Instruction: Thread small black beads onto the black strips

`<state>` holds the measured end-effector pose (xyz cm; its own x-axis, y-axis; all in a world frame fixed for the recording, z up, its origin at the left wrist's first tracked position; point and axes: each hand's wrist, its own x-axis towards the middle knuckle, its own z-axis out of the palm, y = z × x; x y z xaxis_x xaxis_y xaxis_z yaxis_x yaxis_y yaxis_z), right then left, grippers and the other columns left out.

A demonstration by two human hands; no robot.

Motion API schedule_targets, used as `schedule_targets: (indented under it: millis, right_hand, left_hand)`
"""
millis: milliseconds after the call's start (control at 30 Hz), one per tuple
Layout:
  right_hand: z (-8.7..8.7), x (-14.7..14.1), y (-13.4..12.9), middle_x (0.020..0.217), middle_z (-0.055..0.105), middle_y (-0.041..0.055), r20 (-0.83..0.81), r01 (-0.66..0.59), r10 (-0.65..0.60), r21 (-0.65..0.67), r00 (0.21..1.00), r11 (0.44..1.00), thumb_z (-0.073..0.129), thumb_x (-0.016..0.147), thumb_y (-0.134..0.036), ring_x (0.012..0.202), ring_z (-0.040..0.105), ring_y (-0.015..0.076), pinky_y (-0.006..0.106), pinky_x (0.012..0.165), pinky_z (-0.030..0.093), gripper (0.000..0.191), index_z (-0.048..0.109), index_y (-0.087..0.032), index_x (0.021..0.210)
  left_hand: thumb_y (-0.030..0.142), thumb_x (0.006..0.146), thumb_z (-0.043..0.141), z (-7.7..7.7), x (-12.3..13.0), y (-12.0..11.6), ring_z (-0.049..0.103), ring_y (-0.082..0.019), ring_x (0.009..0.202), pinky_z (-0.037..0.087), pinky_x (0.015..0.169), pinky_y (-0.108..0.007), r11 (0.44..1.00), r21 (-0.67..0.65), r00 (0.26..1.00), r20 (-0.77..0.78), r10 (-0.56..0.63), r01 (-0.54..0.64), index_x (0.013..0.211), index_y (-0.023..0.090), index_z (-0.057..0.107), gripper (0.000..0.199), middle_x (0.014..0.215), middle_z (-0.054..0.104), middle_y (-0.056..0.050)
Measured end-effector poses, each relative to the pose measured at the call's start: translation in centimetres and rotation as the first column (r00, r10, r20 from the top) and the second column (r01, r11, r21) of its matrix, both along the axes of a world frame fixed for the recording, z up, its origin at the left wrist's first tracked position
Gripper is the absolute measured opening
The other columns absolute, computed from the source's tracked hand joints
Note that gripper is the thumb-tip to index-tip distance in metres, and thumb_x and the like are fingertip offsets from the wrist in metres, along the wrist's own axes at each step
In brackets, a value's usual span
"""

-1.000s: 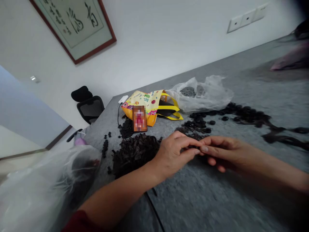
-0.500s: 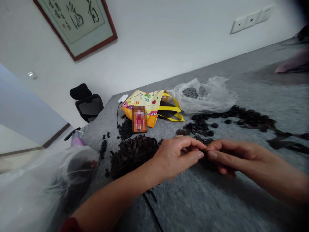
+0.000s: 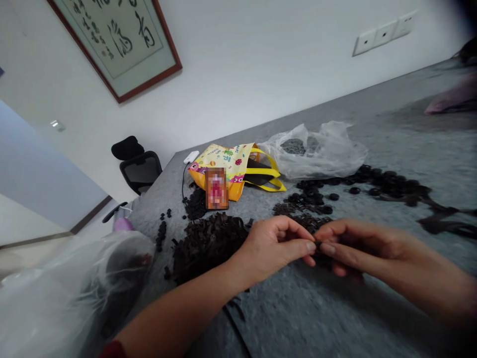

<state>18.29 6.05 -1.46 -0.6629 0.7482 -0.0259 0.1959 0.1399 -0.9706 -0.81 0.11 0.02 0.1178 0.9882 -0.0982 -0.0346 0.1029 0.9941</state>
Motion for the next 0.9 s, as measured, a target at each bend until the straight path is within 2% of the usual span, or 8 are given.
schedule_targets:
  millis: [133,267,367,500,633,733,900]
  right_hand:
    - [-0.60,-0.14,-0.05,0.078,0.073,0.0073,-0.012,0.016,-0.015,0.139,1.000,0.990,0.074,0.077,-0.060,0.066,0.064,0.0198,0.028,0.058,0.052,0.037,0.076,-0.025,0.090]
    - [-0.80,-0.16,-0.30,0.079,0.072,0.0053,-0.056,0.085,-0.071,0.321,0.996,0.943,0.073,0.082,-0.047,0.069,0.064,0.0190,0.029,0.061,0.050,0.023,0.076,-0.026,0.088]
    - [-0.59,-0.05,-0.25,0.082,0.071,0.0040,-0.068,0.096,-0.076,0.384,0.995,0.918,0.071,0.085,-0.038,0.070,0.063,0.0171,0.027,0.061,0.049,0.016,0.075,-0.025,0.093]
    - [-0.40,-0.01,-0.07,0.081,0.070,0.0033,-0.078,0.114,-0.094,0.332,0.993,0.936,0.069,0.087,-0.034,0.068,0.061,0.0145,0.024,0.058,0.047,0.015,0.075,-0.023,0.094]
    - [-0.47,-0.23,-0.02,0.075,0.066,0.0022,-0.144,0.068,-0.049,0.132,0.988,0.989,0.067,0.089,-0.039,0.064,0.059,0.0132,0.024,0.055,0.047,0.024,0.074,-0.019,0.101]
    - [-0.50,-0.33,0.02,0.076,0.066,0.0023,-0.172,0.028,-0.025,0.013,0.985,1.000,0.067,0.089,-0.041,0.063,0.059,0.0129,0.023,0.053,0.046,0.029,0.073,-0.019,0.107]
    - [-0.23,-0.28,-0.04,0.077,0.067,0.0012,-0.190,0.065,-0.056,0.044,0.980,0.997,0.071,0.086,-0.032,0.064,0.058,0.0116,0.022,0.054,0.045,0.020,0.074,-0.019,0.101]
  left_hand:
    - [0.031,0.071,0.082,-0.31,0.10,-0.02,0.062,-0.011,0.059,0.047,0.065,-0.026,1.000,-0.014,1.000,0.008,0.015,-0.015,0.079,0.016,0.063,0.026,0.063,0.065,0.002]
    - [0.023,0.074,0.075,-0.55,0.15,-0.03,0.062,-0.011,0.061,0.047,0.068,-0.026,0.998,-0.009,0.998,0.037,0.055,-0.054,0.081,0.016,0.064,0.015,0.065,0.065,0.002]
    - [0.021,0.073,0.074,-0.24,0.04,0.11,0.061,-0.010,0.061,0.045,0.067,-0.025,0.993,-0.025,0.991,0.072,0.115,-0.114,0.079,0.016,0.065,0.011,0.067,0.064,0.003]
    - [0.019,0.071,0.073,0.36,-0.12,0.23,0.059,-0.009,0.061,0.043,0.065,-0.025,0.985,-0.047,0.981,0.098,0.168,-0.164,0.075,0.016,0.064,0.009,0.068,0.062,0.003]
    - [0.021,0.072,0.073,0.27,-0.27,0.29,0.060,-0.010,0.063,0.045,0.068,-0.026,0.982,-0.051,0.978,0.088,0.187,-0.183,0.085,0.016,0.069,0.015,0.074,0.065,0.002]
    - [0.022,0.074,0.073,-0.01,-0.48,0.36,0.061,-0.010,0.066,0.047,0.071,-0.027,0.984,-0.002,0.984,0.021,0.179,-0.179,0.088,0.016,0.071,0.015,0.078,0.067,0.001]
    - [0.023,0.078,0.074,-0.20,-0.81,0.37,0.063,-0.011,0.072,0.048,0.074,-0.026,0.989,0.046,0.988,-0.052,0.143,-0.140,0.090,0.018,0.071,0.014,0.083,0.069,0.001]
